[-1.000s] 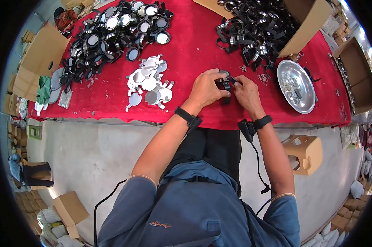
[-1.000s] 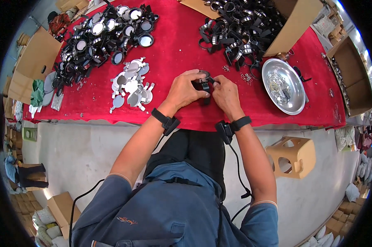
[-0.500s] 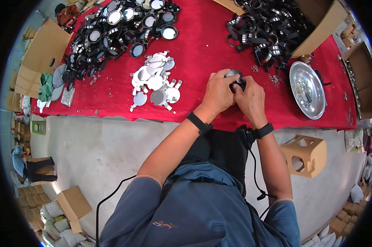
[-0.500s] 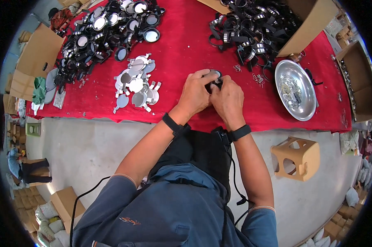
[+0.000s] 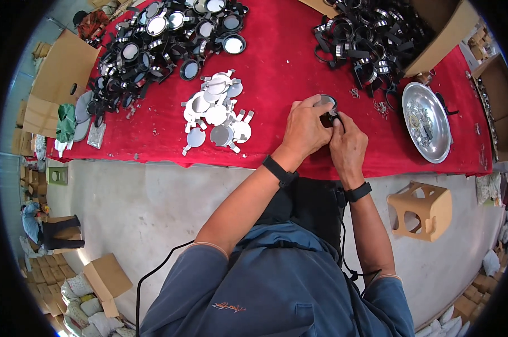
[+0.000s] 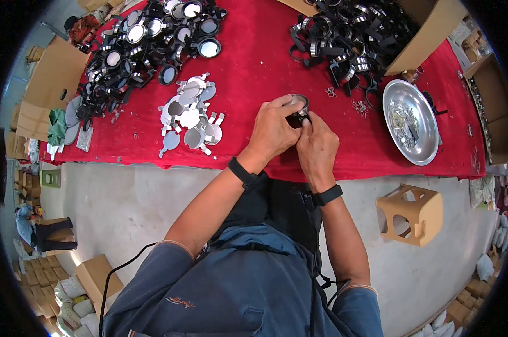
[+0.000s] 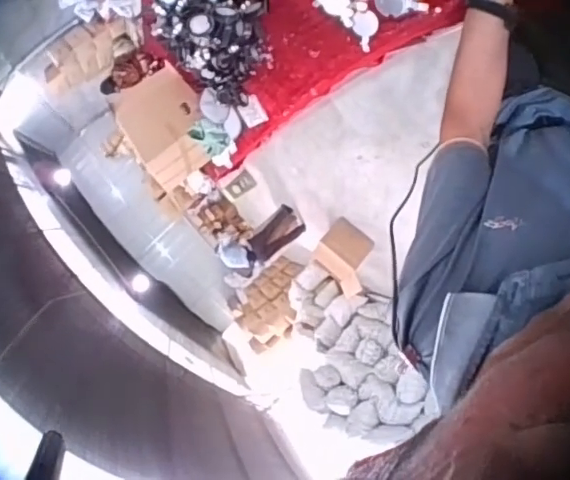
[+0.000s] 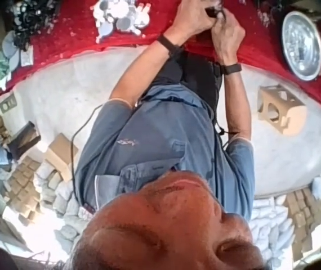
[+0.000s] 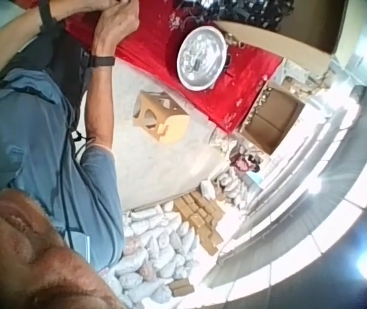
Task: The person is assembling circular electronic lighting components by attaching metal plates and screws.
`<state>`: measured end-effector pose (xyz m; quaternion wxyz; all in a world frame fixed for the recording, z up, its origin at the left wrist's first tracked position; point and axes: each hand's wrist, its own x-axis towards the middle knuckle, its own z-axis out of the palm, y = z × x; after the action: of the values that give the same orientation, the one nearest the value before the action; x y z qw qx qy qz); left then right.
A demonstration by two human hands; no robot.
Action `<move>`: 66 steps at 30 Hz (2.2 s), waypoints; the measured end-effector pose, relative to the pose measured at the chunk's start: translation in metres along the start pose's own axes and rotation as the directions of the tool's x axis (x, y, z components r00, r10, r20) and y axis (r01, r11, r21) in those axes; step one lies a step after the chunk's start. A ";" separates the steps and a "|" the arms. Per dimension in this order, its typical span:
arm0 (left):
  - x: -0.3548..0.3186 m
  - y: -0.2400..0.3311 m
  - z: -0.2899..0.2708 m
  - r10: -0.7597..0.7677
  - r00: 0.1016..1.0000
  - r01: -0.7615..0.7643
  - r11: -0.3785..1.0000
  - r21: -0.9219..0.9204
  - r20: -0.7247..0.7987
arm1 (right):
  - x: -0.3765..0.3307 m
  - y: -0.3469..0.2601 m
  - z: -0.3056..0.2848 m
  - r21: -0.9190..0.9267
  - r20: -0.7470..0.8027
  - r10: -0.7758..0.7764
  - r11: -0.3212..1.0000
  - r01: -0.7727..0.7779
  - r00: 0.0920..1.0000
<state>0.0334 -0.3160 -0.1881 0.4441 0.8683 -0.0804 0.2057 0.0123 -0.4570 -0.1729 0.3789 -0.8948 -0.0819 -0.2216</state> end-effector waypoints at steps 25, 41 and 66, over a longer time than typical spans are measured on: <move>0.009 0.043 -0.108 0.247 0.904 0.342 0.068 -0.937 0.348 | 0.007 0.035 -0.035 0.421 0.372 0.257 0.810 -0.409 0.892; 0.106 -0.027 -0.302 0.118 0.992 -0.123 0.968 0.218 0.033 | -0.013 0.065 0.005 0.363 0.105 0.161 0.912 -0.188 0.981; -0.093 -0.076 -0.263 -0.228 0.973 0.184 0.836 0.517 0.022 | -0.013 0.059 0.002 0.283 0.119 0.089 0.952 -0.120 0.989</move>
<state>-0.1015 -0.0633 -0.1470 0.2134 0.9662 0.0529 0.1348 0.0200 -0.4967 -0.2186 0.5122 -0.8431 -0.0857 -0.1396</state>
